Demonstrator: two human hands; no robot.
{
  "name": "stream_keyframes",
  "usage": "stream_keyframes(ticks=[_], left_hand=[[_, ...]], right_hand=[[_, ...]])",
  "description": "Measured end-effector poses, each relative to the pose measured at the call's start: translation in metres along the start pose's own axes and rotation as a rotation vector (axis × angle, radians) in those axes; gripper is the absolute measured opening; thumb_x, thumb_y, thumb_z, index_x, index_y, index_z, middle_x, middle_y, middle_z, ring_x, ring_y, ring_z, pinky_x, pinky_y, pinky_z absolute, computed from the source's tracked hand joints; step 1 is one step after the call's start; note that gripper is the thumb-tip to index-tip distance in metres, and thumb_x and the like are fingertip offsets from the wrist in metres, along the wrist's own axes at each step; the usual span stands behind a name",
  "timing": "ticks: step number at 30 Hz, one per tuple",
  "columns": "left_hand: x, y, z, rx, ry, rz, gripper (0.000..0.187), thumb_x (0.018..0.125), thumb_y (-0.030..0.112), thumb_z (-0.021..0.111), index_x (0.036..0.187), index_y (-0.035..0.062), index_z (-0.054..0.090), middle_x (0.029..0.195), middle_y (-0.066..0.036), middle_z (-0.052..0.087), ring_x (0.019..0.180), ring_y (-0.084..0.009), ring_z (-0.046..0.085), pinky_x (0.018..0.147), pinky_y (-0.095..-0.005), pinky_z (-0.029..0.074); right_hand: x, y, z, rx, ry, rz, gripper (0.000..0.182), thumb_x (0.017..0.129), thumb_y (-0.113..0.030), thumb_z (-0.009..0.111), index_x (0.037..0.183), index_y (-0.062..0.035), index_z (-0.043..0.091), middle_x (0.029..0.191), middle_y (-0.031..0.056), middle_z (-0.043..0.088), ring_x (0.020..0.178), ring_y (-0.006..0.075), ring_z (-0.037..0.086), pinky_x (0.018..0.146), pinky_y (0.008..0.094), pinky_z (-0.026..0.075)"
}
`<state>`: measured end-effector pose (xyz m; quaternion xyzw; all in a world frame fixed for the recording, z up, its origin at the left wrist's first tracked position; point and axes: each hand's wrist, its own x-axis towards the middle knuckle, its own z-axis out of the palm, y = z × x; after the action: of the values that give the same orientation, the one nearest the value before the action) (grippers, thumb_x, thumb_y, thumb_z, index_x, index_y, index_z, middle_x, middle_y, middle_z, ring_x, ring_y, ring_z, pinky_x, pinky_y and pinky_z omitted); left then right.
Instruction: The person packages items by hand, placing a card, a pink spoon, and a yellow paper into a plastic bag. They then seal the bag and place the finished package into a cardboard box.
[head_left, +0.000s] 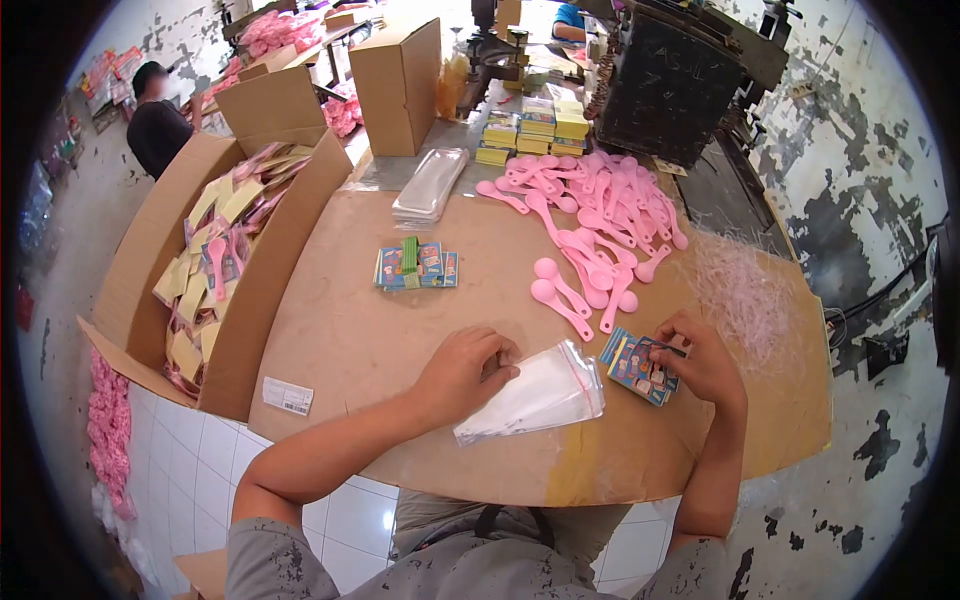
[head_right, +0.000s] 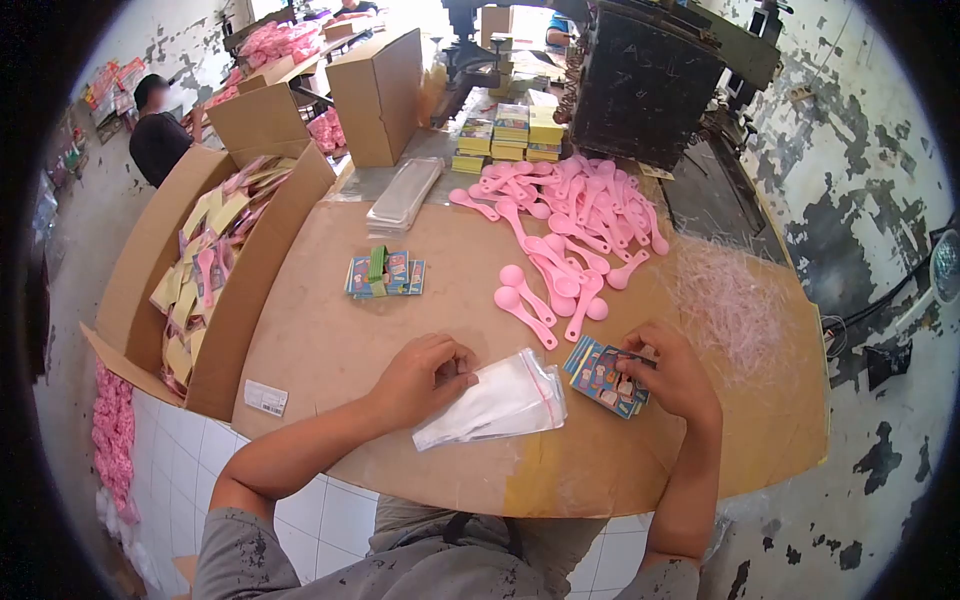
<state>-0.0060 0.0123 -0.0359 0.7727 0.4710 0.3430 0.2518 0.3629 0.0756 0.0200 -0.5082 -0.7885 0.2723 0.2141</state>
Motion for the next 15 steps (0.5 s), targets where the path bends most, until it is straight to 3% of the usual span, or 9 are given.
stream_keyframes(ticks=[4, 7, 10, 13, 15], left_hand=[[0.002, 0.013, 0.0, 0.034, 0.051, 0.026, 0.022, 0.085, 0.015, 0.082, 0.102, 0.0043, 0.072, 0.086, -0.008, 0.064, 0.081, -0.0262, 0.062, 0.076, -0.0391, 0.05], [0.003, 0.007, 0.003, 0.081, 0.035, 0.061, 0.022, 0.085, 0.015, 0.082, 0.101, 0.0039, 0.072, 0.085, -0.009, 0.064, 0.08, -0.0269, 0.063, 0.077, -0.0397, 0.05], [0.004, 0.008, 0.0, -0.011, -0.016, -0.052, 0.017, 0.088, 0.014, 0.08, 0.097, 0.0037, 0.072, 0.086, -0.009, 0.066, 0.077, -0.0228, 0.064, 0.073, -0.0374, 0.051], [0.003, 0.009, -0.009, -0.207, -0.061, -0.245, 0.012, 0.092, 0.008, 0.075, 0.102, 0.0028, 0.069, 0.092, -0.009, 0.07, 0.079, -0.0182, 0.068, 0.073, -0.0339, 0.053], [0.001, 0.002, -0.01, -0.485, -0.03, -0.296, 0.014, 0.095, 0.004, 0.069, 0.109, 0.0019, 0.065, 0.097, -0.01, 0.073, 0.083, -0.017, 0.071, 0.075, -0.0319, 0.055]], right_hand=[[-0.002, -0.02, 0.0, 0.102, 0.052, 0.004, 0.019, 0.089, -0.006, 0.079, 0.106, -0.0008, 0.071, 0.097, 0.0069, 0.072, 0.083, 0.0153, 0.067, 0.075, 0.0352, 0.052], [-0.003, -0.045, 0.021, 0.451, 0.059, -0.003, 0.016, 0.092, -0.009, 0.077, 0.105, -0.0011, 0.072, 0.097, 0.006, 0.072, 0.086, 0.0141, 0.068, 0.076, 0.0352, 0.054], [-0.002, -0.052, 0.049, 0.364, -0.091, -0.059, 0.016, 0.089, -0.006, 0.078, 0.104, -0.005, 0.072, 0.097, 0.0062, 0.07, 0.086, 0.0177, 0.067, 0.078, 0.0313, 0.052], [0.003, -0.05, 0.067, -0.003, -0.102, -0.424, 0.021, 0.087, -0.003, 0.076, 0.108, -0.0051, 0.074, 0.101, 0.01, 0.07, 0.088, 0.0252, 0.069, 0.081, 0.0351, 0.054], [0.001, -0.057, 0.065, -0.141, -0.066, -0.497, 0.024, 0.085, -0.002, 0.075, 0.109, -0.0059, 0.075, 0.102, 0.0119, 0.069, 0.09, 0.0292, 0.069, 0.082, 0.0366, 0.054]])
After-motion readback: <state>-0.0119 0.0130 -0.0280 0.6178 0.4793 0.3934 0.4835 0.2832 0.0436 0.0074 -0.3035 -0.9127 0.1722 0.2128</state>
